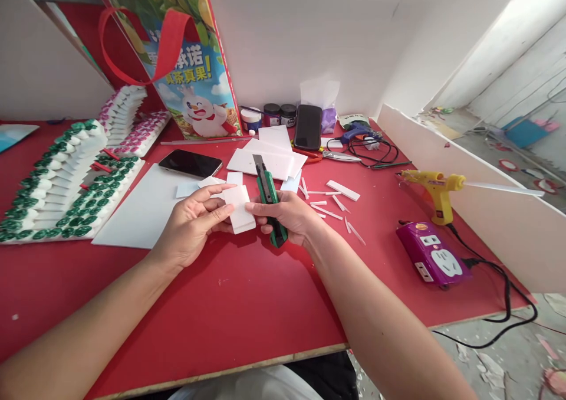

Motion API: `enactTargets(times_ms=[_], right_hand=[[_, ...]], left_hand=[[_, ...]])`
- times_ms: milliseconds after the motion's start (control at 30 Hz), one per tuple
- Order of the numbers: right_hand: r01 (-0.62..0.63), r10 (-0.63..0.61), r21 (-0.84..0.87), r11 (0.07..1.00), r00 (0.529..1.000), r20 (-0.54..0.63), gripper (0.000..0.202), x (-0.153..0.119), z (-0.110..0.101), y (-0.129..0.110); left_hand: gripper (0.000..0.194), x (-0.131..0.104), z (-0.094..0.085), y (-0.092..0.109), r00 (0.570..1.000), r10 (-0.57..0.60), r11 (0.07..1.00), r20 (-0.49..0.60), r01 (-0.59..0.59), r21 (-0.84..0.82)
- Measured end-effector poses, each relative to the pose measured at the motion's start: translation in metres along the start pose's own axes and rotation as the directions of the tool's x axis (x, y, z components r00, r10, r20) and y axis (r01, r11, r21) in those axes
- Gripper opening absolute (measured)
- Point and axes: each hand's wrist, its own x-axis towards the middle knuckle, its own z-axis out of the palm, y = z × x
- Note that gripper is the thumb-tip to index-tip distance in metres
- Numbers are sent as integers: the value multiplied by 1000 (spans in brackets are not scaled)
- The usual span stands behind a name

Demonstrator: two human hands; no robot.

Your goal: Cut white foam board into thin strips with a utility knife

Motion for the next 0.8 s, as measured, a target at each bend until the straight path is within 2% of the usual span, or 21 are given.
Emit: enactTargets(times_ms=[333,467,600,700,800], right_hand=[[36,-36,-86,996,999,5,40,2,0,3],[121,-139,-226,967,988,-63,44,1,3,4],[137,-208,-400,906,968,-141,50,1,9,8],[149,-274,-529,836,947,-167,46,0,12,11],[166,-310,-565,808,936,-168,44,-1,13,12]], left_hand=[[55,2,-2,-1,999,-42,999,-33,42,-21],[55,2,0,-4,997,3,999,-83,0,38],[56,2,3,-5,994,48,994,-98,-39,98],[54,1,5,-5,993,71,991,-92,-60,120],[53,0,5,-5,993,81,990,-90,-69,125]])
